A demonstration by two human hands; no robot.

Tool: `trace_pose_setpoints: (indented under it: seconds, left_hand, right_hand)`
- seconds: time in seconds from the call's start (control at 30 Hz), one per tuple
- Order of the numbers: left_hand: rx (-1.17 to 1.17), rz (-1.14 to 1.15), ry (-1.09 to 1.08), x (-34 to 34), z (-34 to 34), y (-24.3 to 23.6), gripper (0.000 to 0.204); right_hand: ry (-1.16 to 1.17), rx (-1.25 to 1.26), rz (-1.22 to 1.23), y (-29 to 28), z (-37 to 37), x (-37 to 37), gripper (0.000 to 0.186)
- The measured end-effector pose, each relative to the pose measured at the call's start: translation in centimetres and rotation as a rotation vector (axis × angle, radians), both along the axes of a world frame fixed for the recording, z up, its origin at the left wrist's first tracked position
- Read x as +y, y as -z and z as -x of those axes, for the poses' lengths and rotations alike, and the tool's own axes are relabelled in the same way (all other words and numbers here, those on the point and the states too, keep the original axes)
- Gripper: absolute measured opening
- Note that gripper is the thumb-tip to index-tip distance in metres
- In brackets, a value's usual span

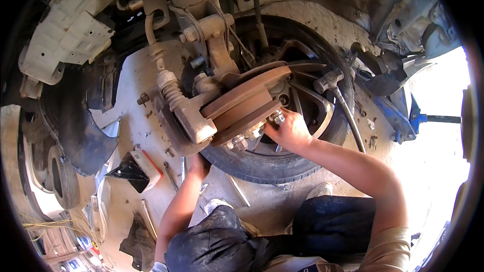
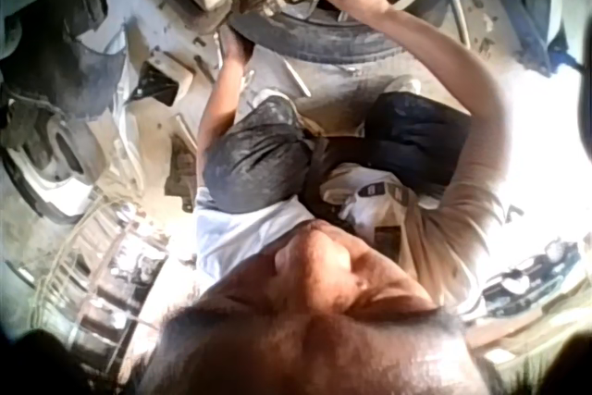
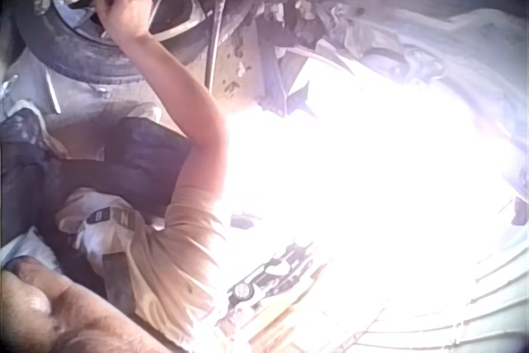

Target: The person is working on a car's front wheel assembly, using a wrench to loosen and remove bolts from the brake caliper. They then use a hammer to tap the caliper and a screwdriver to pry it off the brake rotor. The person removes the caliper and sets it aside.

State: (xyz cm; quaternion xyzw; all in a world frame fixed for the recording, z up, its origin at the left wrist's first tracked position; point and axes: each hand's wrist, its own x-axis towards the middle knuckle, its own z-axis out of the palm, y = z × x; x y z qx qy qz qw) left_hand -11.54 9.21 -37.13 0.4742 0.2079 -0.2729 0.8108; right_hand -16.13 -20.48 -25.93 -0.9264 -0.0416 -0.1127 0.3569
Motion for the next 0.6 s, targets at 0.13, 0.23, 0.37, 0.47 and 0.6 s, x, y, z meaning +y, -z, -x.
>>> trace_pose_setpoints:
  seconds: [0.13,0.23,0.37,0.47,0.6]
  left_hand:
    - [0.064,0.028,-0.084,0.1,-0.5,0.8,0.047]
    - [0.027,0.051,-0.118,-0.7,-0.2,0.4,0.046]
    - [0.037,0.072,-0.130,-0.5,-0.5,1.2,0.046]
    - [0.042,0.111,-0.112,-1.0,-0.4,0.0,0.047]
    - [0.122,0.098,-0.130,-1.3,-0.1,-1.5,0.057]
  right_hand:
    - [-0.003,0.018,-0.006,-0.2,-0.2,0.2,0.039]
    - [-0.012,-0.005,0.016,0.0,-0.2,0.2,0.041]
    - [-0.027,-0.001,-0.003,0.2,-0.6,0.6,0.038]
    - [0.019,0.115,-0.107,-0.4,-0.7,0.5,0.036]
    - [0.062,0.127,-0.190,0.3,-0.7,0.6,0.033]
